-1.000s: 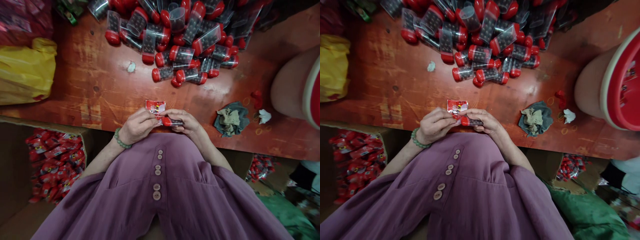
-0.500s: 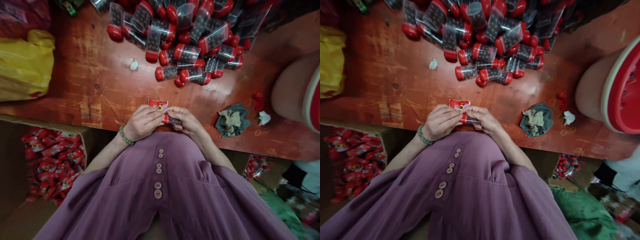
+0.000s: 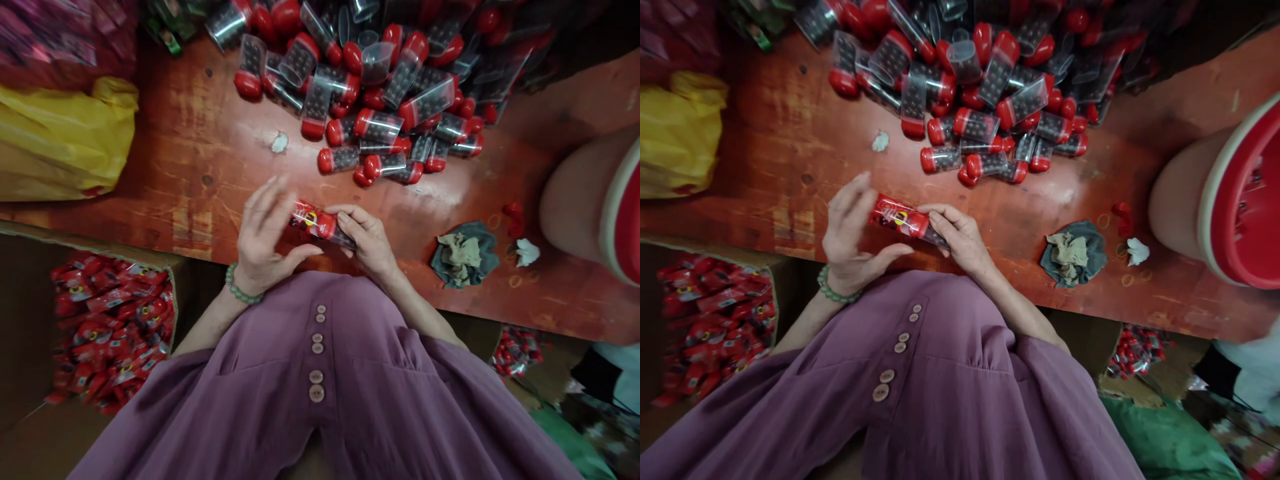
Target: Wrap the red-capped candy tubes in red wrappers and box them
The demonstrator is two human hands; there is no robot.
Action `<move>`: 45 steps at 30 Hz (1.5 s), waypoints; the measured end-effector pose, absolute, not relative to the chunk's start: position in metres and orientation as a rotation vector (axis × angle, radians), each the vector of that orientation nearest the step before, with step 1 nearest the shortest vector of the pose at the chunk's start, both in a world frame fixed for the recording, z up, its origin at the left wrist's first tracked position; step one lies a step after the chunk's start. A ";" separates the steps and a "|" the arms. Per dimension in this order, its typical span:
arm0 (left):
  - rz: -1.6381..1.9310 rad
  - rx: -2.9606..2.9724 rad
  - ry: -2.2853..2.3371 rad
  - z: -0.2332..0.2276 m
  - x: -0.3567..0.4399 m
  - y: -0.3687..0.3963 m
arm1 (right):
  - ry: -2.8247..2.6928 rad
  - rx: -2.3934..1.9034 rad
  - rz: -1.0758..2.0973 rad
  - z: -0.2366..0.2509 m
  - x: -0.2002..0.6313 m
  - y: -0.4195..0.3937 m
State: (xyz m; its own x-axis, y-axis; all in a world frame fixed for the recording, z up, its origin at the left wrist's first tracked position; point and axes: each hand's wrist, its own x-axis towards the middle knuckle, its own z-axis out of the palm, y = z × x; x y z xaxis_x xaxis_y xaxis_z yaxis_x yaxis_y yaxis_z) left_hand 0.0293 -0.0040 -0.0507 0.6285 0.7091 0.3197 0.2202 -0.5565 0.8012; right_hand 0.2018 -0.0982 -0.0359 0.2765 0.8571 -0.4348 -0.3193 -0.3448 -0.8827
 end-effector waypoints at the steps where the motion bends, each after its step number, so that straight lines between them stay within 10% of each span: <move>1: 0.856 1.957 0.789 -0.050 0.028 -0.009 | -0.596 -1.476 1.260 -0.033 0.201 -0.098; 14: 0.641 0.526 0.846 -0.040 0.058 -0.017 | -1.247 -1.548 0.879 -0.039 0.192 -0.089; 45: 0.838 0.573 0.757 -0.041 0.068 0.008 | -1.044 -1.507 0.866 -0.043 0.185 -0.073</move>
